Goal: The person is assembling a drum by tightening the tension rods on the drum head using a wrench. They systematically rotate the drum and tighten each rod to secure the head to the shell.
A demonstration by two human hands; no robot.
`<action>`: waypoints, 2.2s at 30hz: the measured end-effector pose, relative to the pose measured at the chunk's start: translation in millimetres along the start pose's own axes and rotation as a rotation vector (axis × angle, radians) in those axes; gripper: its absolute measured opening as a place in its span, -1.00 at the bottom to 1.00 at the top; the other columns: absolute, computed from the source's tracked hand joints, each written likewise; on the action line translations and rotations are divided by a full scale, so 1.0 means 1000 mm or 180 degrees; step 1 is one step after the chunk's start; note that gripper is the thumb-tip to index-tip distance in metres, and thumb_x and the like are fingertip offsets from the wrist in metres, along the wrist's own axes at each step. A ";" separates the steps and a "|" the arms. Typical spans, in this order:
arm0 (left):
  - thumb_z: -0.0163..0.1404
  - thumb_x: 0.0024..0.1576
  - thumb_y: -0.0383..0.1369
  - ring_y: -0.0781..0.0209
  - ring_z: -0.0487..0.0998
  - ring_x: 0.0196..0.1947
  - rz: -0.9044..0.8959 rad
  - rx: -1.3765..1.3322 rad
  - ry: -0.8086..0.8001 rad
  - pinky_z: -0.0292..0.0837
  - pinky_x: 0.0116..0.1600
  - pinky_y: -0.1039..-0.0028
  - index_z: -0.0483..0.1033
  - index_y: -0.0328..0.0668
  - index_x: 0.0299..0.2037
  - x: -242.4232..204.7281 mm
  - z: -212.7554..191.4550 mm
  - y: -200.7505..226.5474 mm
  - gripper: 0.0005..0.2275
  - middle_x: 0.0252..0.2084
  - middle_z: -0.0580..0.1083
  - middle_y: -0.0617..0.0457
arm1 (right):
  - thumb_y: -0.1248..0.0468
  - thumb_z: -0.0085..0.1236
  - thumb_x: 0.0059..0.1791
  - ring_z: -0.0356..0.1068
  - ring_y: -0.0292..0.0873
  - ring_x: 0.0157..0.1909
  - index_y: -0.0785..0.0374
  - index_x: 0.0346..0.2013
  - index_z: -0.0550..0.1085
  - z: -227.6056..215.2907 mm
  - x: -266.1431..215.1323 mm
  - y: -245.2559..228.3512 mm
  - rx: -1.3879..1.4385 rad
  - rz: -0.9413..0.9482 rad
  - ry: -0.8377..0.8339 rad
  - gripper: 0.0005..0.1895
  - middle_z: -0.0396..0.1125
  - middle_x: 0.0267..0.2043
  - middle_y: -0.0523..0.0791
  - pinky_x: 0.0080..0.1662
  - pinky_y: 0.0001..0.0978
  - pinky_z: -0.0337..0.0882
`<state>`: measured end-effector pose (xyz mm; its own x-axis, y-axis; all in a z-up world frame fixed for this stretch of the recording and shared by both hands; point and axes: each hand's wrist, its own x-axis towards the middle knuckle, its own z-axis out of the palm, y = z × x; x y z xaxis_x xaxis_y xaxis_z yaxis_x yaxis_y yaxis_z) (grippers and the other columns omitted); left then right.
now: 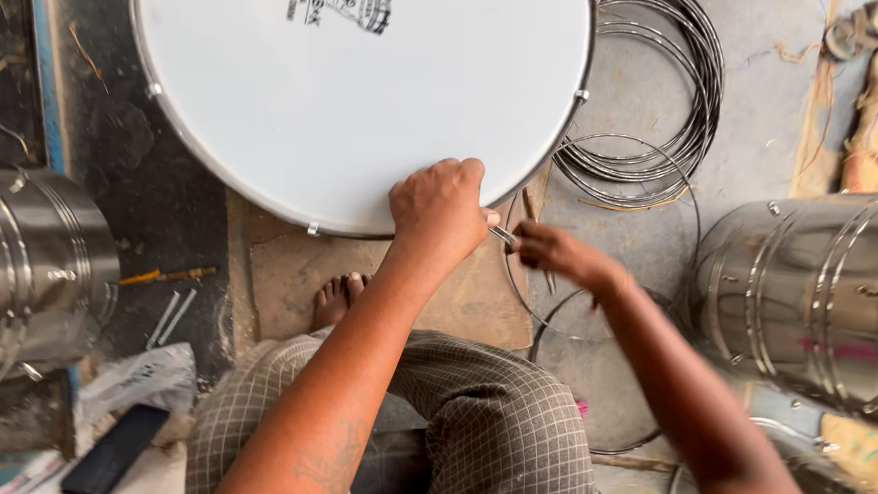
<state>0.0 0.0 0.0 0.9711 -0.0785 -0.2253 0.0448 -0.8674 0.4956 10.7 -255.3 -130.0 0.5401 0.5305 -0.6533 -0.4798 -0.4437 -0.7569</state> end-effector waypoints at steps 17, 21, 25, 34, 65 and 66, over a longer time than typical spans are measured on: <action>0.26 -0.02 -0.04 0.04 0.62 -0.25 -0.0101 0.0122 -0.0139 0.48 -0.16 0.09 0.51 -0.18 -0.29 0.005 0.005 0.002 -0.62 -0.36 0.53 0.01 | 0.28 -0.05 0.07 0.48 -0.12 -0.02 0.47 0.07 0.39 0.148 0.043 0.019 0.2280 -0.0621 0.0238 -0.65 0.44 -0.04 0.00 0.06 -0.24 0.51; 0.25 0.00 -0.05 0.01 0.62 -0.24 -0.0007 -0.0009 -0.0185 0.49 -0.16 0.10 0.49 -0.17 -0.24 0.007 0.006 -0.003 -0.62 -0.32 0.54 -0.02 | 0.12 -0.31 0.21 0.36 -0.40 -0.07 0.13 0.21 0.47 0.050 0.011 0.030 -0.1116 -0.0392 0.0399 -0.58 0.39 -0.01 -0.35 0.07 -0.48 0.26; 0.28 -0.06 -0.09 -0.13 0.59 -0.19 0.0148 0.0018 0.0305 0.45 -0.20 0.01 0.51 -0.16 -0.23 -0.004 0.017 0.003 -0.63 -0.26 0.54 -0.08 | 0.05 0.04 0.09 0.27 -0.32 -0.23 0.14 0.09 0.48 -0.016 0.031 0.014 -0.0246 0.0092 -0.0149 -0.64 0.38 -0.18 -0.22 -0.11 -0.44 0.34; 0.26 -0.01 -0.07 -0.01 0.62 -0.21 -0.0023 0.0108 -0.0052 0.47 -0.12 0.08 0.51 -0.18 -0.23 0.001 0.010 0.005 -0.64 -0.30 0.55 -0.03 | 0.21 0.00 0.07 0.48 -0.09 -0.01 0.27 0.13 0.30 0.109 -0.008 0.023 0.0985 0.0257 -0.0207 -0.64 0.44 -0.06 -0.04 0.03 -0.22 0.54; 0.21 0.06 -0.35 -0.42 0.41 0.12 -0.0822 -0.0263 0.2793 0.42 0.07 0.02 0.22 -0.49 0.24 -0.010 -0.069 -0.222 -0.40 0.17 0.35 -0.47 | 0.15 0.13 0.04 0.54 -0.17 -0.14 0.26 -0.12 0.36 0.115 -0.094 -0.076 0.0468 -0.0265 0.0956 -0.73 0.49 -0.13 -0.01 -0.06 -0.32 0.59; 0.21 0.06 -0.39 -0.56 0.39 0.10 -0.0753 -0.0318 0.2772 0.41 0.09 -0.11 0.15 -0.63 0.25 -0.011 -0.064 -0.235 -0.36 0.14 0.32 -0.61 | 0.15 0.13 0.04 0.53 -0.18 -0.16 0.23 -0.11 0.34 0.122 -0.084 -0.091 0.0626 -0.0316 0.1067 -0.74 0.50 -0.13 -0.02 -0.08 -0.32 0.58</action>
<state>-6.0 235.7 -60.2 0.7657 0.5308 0.3633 0.2464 -0.7638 0.5966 -75.5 -171.0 -4.8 0.7706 0.2844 -0.5704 -0.5196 -0.2380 -0.8206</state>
